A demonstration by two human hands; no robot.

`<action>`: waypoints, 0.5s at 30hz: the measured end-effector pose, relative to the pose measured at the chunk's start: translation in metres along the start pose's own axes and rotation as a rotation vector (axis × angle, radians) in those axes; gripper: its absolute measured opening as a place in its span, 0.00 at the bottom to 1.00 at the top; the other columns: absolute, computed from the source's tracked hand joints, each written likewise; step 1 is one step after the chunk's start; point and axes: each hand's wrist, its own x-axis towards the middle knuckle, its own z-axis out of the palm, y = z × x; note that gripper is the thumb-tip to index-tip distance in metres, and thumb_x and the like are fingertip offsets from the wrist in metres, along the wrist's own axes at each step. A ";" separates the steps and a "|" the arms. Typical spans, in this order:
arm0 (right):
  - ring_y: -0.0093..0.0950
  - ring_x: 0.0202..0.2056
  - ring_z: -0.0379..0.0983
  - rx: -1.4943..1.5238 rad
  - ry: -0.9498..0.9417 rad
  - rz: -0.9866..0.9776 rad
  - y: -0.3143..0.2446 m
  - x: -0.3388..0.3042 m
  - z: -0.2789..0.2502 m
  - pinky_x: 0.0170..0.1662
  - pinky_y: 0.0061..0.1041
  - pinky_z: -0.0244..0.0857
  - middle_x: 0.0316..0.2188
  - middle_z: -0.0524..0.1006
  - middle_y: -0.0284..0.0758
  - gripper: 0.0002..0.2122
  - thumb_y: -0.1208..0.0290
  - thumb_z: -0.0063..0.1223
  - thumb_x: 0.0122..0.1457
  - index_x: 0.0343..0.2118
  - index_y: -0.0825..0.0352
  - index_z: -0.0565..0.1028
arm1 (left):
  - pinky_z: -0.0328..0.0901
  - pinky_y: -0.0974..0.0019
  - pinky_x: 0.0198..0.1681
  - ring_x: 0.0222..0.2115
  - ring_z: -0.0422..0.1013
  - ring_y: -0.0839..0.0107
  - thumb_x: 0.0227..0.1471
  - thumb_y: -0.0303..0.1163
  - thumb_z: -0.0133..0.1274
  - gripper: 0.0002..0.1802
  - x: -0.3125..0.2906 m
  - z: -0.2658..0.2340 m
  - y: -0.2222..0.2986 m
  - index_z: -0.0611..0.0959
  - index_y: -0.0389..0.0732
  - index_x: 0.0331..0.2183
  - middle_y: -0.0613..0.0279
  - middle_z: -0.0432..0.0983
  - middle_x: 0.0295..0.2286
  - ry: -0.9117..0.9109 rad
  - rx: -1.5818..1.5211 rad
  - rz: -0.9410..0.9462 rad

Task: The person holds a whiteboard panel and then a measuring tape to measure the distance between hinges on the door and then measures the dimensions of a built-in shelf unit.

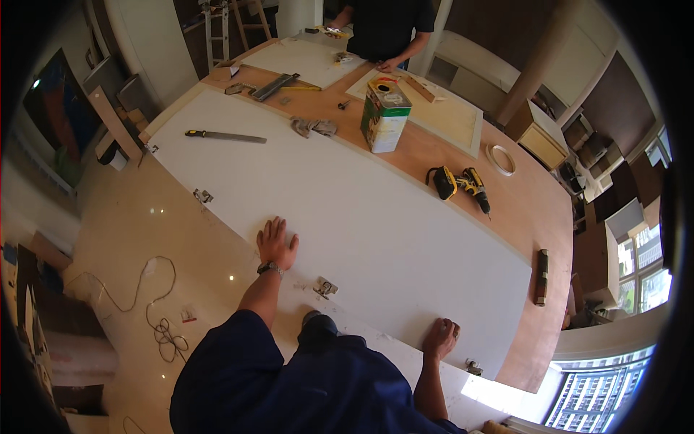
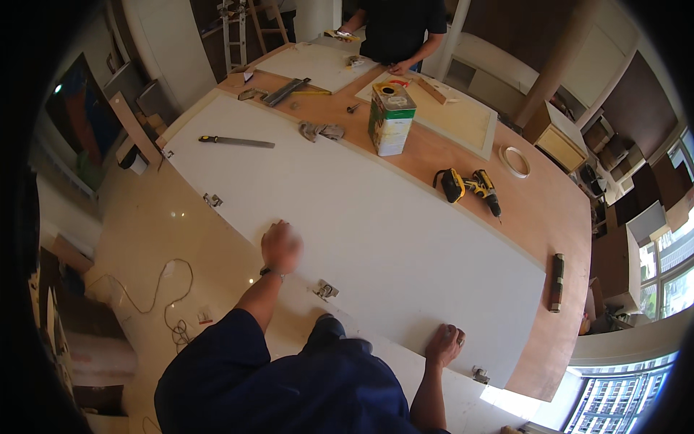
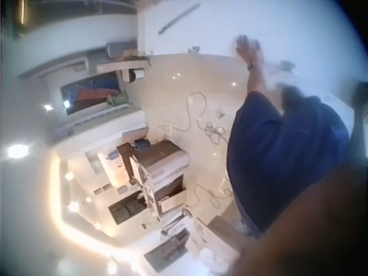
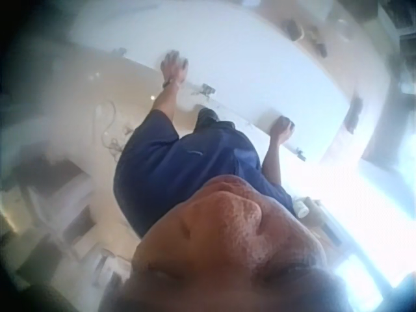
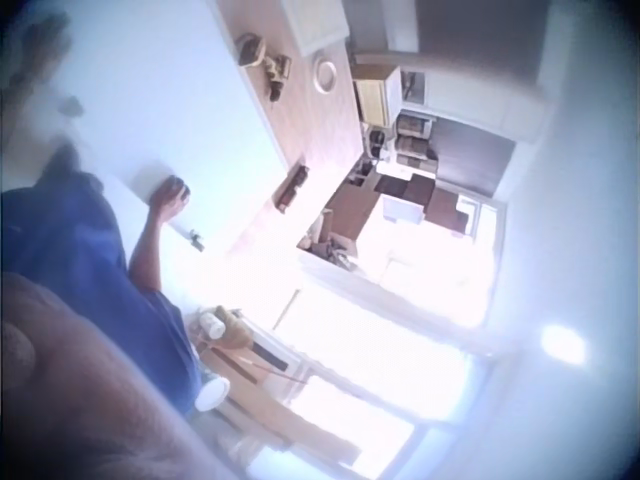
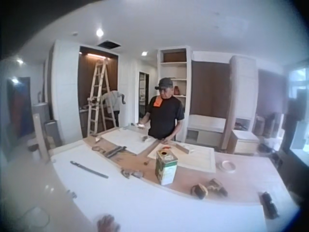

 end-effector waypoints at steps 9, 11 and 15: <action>0.42 0.44 0.67 -0.015 0.036 -0.004 -0.007 -0.011 0.002 0.47 0.39 0.60 0.40 0.71 0.41 0.12 0.61 0.47 0.58 0.35 0.66 0.75 | 0.48 0.43 0.59 0.58 0.53 0.58 0.50 0.50 0.50 0.32 -0.001 -0.009 -0.008 0.69 0.42 0.52 0.60 0.59 0.56 -0.025 -0.003 0.003; 0.42 0.43 0.68 -0.018 0.058 0.002 -0.008 -0.012 0.000 0.46 0.39 0.61 0.39 0.72 0.42 0.12 0.62 0.47 0.58 0.35 0.66 0.75 | 0.47 0.43 0.59 0.58 0.53 0.57 0.50 0.50 0.50 0.33 0.001 -0.012 -0.008 0.69 0.42 0.53 0.60 0.59 0.56 -0.047 -0.019 0.013; 0.41 0.43 0.68 -0.035 0.066 -0.056 -0.004 -0.013 0.001 0.47 0.39 0.61 0.38 0.72 0.43 0.13 0.62 0.48 0.57 0.38 0.66 0.75 | 0.46 0.42 0.59 0.59 0.52 0.54 0.50 0.53 0.51 0.34 -0.006 -0.012 -0.027 0.70 0.41 0.52 0.58 0.59 0.57 -0.046 -0.058 0.070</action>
